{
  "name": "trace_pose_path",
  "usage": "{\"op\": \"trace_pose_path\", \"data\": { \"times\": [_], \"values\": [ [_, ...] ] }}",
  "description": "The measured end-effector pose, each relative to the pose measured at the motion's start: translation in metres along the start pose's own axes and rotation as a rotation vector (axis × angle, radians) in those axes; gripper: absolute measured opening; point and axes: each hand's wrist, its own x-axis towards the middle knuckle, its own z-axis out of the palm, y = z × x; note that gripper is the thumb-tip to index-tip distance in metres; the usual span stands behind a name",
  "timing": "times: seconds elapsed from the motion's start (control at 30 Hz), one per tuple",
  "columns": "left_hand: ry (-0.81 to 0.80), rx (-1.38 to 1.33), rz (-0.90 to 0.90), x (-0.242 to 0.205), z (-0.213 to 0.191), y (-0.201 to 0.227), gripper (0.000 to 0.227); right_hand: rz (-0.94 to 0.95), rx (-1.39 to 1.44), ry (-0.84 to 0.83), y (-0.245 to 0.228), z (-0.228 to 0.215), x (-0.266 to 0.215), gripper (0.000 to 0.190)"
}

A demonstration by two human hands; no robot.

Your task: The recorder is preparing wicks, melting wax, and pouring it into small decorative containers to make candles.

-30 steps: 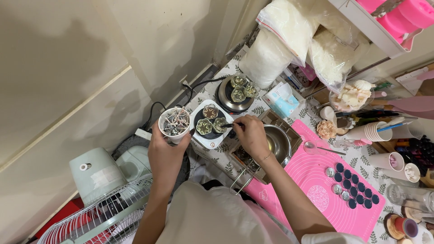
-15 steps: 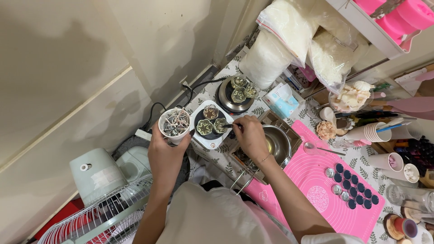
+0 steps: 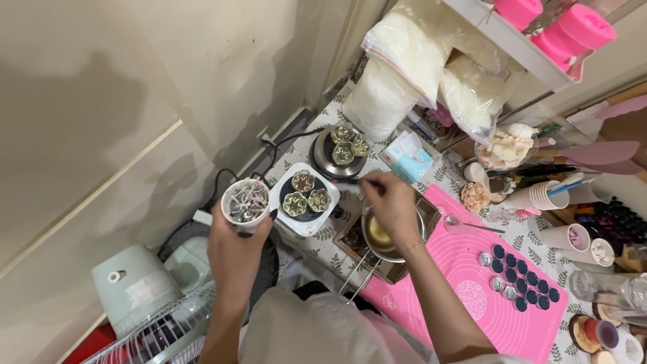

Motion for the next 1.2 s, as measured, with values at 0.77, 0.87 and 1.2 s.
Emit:
{"op": "trace_pose_path", "data": {
  "times": [0.77,0.87,1.2],
  "values": [
    [-0.040,0.082,0.000,0.030,0.010,0.044,0.061,-0.185,-0.337,0.224,0.061,0.021,0.098,0.012],
    [-0.047,0.086,-0.021,0.031,0.011,0.046,0.062,-0.192,-0.311,0.258,0.055,0.016,0.096,0.011],
    [-0.078,0.036,0.003,0.033,0.018,0.045,0.063,-0.101,-0.218,0.225,0.053,0.007,0.093,0.014]
  ]
}}
